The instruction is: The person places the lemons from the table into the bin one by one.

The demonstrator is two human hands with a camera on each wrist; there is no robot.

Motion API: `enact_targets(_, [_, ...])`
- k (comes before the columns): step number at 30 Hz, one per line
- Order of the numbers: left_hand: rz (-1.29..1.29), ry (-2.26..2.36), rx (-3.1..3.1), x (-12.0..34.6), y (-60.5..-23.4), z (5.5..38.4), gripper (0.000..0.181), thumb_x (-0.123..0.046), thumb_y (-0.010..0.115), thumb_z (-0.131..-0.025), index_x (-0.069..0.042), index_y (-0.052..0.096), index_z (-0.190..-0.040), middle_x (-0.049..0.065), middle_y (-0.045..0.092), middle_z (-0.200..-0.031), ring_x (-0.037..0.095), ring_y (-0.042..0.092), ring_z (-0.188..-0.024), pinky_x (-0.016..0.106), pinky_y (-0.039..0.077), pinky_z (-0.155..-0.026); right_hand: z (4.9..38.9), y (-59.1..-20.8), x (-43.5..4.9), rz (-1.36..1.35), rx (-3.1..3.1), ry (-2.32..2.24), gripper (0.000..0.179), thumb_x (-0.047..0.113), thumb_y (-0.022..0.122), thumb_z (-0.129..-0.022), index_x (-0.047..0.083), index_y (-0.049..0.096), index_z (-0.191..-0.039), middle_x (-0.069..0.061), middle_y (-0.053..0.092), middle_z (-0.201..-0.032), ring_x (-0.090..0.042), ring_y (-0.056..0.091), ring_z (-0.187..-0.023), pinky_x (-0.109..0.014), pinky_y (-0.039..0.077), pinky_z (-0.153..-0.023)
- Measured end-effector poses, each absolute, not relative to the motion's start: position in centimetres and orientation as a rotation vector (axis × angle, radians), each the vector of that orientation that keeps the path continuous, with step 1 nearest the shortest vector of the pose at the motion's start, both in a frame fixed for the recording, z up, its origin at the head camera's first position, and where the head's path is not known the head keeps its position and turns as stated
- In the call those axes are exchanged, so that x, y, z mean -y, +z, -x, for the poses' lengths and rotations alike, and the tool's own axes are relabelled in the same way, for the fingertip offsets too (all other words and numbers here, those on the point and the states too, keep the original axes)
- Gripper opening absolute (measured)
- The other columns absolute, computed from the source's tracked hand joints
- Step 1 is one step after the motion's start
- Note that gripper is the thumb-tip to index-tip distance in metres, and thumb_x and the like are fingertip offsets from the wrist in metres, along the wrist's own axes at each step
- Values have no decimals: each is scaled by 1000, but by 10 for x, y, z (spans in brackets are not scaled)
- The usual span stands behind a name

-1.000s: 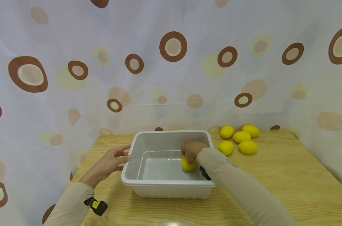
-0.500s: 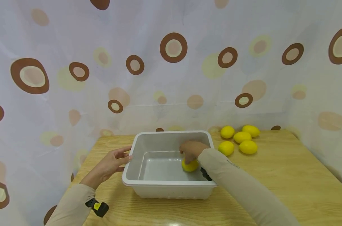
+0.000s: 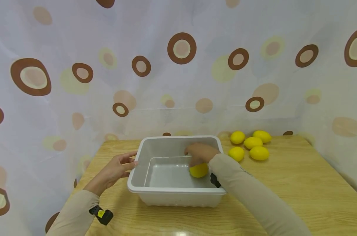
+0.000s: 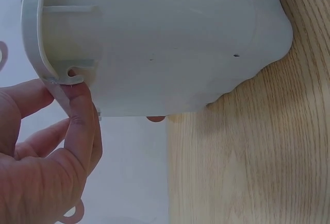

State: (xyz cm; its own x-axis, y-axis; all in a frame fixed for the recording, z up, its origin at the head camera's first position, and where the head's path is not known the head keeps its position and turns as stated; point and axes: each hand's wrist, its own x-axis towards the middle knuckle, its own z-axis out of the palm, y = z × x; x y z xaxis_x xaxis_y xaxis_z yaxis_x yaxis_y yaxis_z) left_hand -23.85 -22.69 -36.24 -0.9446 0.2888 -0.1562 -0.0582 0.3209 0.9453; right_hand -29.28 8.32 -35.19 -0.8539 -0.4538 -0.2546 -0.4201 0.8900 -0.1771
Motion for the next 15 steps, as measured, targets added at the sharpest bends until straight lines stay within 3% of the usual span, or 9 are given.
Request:
enact_targets(7, [-169,1675,-2290,228,-365,239,59,-20,62,-95,-6,37,-147,14,53,-112,19,60,-99,39,54,-86,291,-341,-85,755,-2760,-287,53,23,72,-86,9,55,-134,-9,55,-134,-26,50,-124,-42,37,-107])
enact_targets(15, [-171,1678,-2278,228,-366,240,61,-21,62,-95,-7,36,-148,13,54,-111,19,60,-101,42,53,-88,286,-312,-97,900,-2779,-400,59,25,71,-87,7,49,-139,-14,50,-139,-33,46,-128,-47,34,-109])
